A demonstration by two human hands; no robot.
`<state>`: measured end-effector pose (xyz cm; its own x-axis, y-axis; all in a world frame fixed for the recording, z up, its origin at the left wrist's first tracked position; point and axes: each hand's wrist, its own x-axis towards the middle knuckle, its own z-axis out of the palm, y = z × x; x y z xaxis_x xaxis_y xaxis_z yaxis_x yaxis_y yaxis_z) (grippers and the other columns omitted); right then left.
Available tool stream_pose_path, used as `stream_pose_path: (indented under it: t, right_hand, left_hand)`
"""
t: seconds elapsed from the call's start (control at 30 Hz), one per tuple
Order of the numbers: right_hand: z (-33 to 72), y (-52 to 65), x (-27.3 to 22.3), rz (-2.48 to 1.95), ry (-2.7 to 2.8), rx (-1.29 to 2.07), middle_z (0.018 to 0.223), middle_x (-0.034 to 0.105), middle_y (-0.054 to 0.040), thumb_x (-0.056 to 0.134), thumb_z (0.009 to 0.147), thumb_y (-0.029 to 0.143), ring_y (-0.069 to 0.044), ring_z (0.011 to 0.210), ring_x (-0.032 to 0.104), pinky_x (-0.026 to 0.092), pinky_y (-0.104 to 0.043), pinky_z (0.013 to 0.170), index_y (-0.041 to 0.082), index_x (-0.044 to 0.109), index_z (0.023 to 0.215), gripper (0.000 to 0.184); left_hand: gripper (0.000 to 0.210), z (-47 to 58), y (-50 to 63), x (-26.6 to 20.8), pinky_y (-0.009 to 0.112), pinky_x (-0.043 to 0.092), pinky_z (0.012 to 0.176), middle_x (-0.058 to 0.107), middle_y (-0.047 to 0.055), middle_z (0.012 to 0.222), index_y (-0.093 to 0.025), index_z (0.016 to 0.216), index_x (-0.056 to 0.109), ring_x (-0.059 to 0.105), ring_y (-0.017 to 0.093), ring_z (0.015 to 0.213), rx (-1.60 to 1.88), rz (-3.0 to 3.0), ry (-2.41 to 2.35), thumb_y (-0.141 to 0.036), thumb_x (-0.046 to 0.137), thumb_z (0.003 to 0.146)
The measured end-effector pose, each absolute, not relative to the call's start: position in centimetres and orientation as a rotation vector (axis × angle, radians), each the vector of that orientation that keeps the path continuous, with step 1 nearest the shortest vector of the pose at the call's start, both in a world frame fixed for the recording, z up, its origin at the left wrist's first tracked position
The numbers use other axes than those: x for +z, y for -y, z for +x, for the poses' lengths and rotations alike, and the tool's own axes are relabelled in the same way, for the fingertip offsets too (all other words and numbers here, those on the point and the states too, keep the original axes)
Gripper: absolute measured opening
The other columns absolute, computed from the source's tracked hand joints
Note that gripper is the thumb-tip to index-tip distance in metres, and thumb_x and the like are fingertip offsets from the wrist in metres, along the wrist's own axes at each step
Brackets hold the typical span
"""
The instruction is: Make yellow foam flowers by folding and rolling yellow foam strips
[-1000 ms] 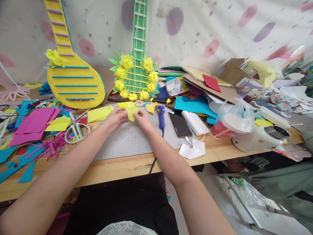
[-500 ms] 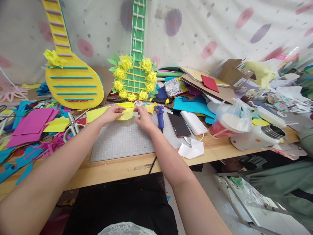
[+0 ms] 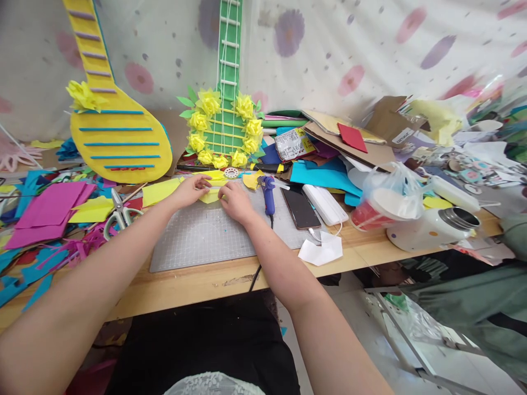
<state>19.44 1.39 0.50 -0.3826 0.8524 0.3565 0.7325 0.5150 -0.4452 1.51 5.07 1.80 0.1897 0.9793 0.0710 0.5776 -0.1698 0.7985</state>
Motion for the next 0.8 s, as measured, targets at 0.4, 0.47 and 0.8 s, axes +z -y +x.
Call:
stream_pose_path:
  t: [0.4,0.47,0.8]
  right_hand:
    - [19.2,-1.6,-0.2,-1.365,2.093,0.572,0.082,0.061,-0.0014,0.054,0.075,0.013,-0.012,0.072,0.051,0.039,-0.024,0.069,0.017,0.059,0.078,0.007]
    - [19.1,-1.7,-0.3,-1.374,2.071,0.619,0.081,0.061,-0.0007,0.055,0.075,0.015,-0.012,0.071,0.051,0.038,-0.024,0.067,0.017,0.059,0.078,0.006]
    - [18.3,-1.7,-0.4,-1.531,1.858,0.725,0.084,0.064,0.0002,0.057,0.078,0.021,-0.013,0.074,0.057,0.042,-0.026,0.07,0.019,0.055,0.094,0.017]
  left_hand:
    - [0.043,0.6,0.4,-0.1,0.035,0.045,0.089,0.065,0.006,0.1,-0.019,0.113,0.052,0.058,0.021,0.098,0.758,2.317,-1.621,-0.007,0.047,0.072]
    - [0.037,0.6,0.4,-0.3,0.034,0.045,0.088,0.067,0.005,0.099,-0.019,0.111,0.053,0.058,0.021,0.098,0.768,2.285,-1.631,-0.011,0.049,0.075]
    - [0.021,1.3,0.0,-0.1,0.031,0.046,0.08,0.07,0.002,0.09,-0.021,0.099,0.056,0.063,0.017,0.086,0.912,1.871,-1.711,-0.024,0.057,0.078]
